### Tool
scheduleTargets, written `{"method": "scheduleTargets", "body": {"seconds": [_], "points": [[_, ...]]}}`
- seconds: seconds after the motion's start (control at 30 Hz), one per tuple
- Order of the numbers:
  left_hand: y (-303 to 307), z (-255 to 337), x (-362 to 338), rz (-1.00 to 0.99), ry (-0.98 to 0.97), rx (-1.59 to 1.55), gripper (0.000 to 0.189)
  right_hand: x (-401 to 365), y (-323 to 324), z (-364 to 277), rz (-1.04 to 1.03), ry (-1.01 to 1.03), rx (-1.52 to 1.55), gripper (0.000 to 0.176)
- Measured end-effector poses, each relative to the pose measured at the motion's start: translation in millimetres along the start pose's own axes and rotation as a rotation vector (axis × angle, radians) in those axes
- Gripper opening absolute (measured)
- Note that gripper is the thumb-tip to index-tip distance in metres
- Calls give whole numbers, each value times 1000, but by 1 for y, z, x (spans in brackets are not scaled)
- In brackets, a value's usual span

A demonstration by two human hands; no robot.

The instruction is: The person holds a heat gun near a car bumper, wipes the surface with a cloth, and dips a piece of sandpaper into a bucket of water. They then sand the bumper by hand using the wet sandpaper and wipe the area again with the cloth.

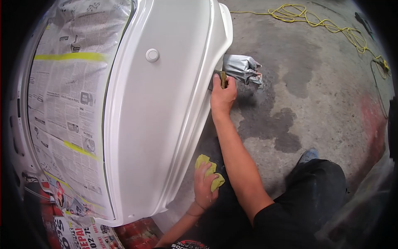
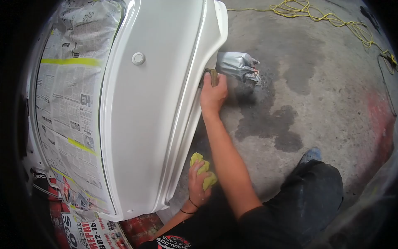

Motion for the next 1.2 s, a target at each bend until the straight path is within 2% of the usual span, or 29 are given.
{"method": "scheduleTargets", "body": {"seconds": [0.1,0.2,0.4,0.5,0.77,0.93,1.13,1.2], "points": [[-1,-8,-7,36,-13,-27,40,-16,-1,12,-39,-24,-70,30],[-2,-13,-12,61,-7,-42,39,-34,-1,13,23,-12,-43,31],[2,-18,-19,74,-14,-66,38,-11,-2,1,33,60,22,29],[3,-19,-17,69,-8,-76,39,-33,1,4,59,44,13,27],[2,-21,-16,65,-17,-70,38,-19,-1,16,53,59,20,28],[2,-20,-17,63,-20,-68,38,-8,0,10,16,-18,90,28],[3,-18,-12,51,-4,-63,38,-22,0,17,63,69,37,27],[1,-17,-12,52,-10,-57,38,-8,-1,19,35,10,93,28]]}}
Point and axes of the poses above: each hand's wrist, its own x-axis towards the middle knuckle, its own y-axis out of the back of the hand, z = x × y, the point moved 4 cm from there along x, towards the middle knuckle, and after that the axes turned 6 degrees about y, right-handed, at the moved point
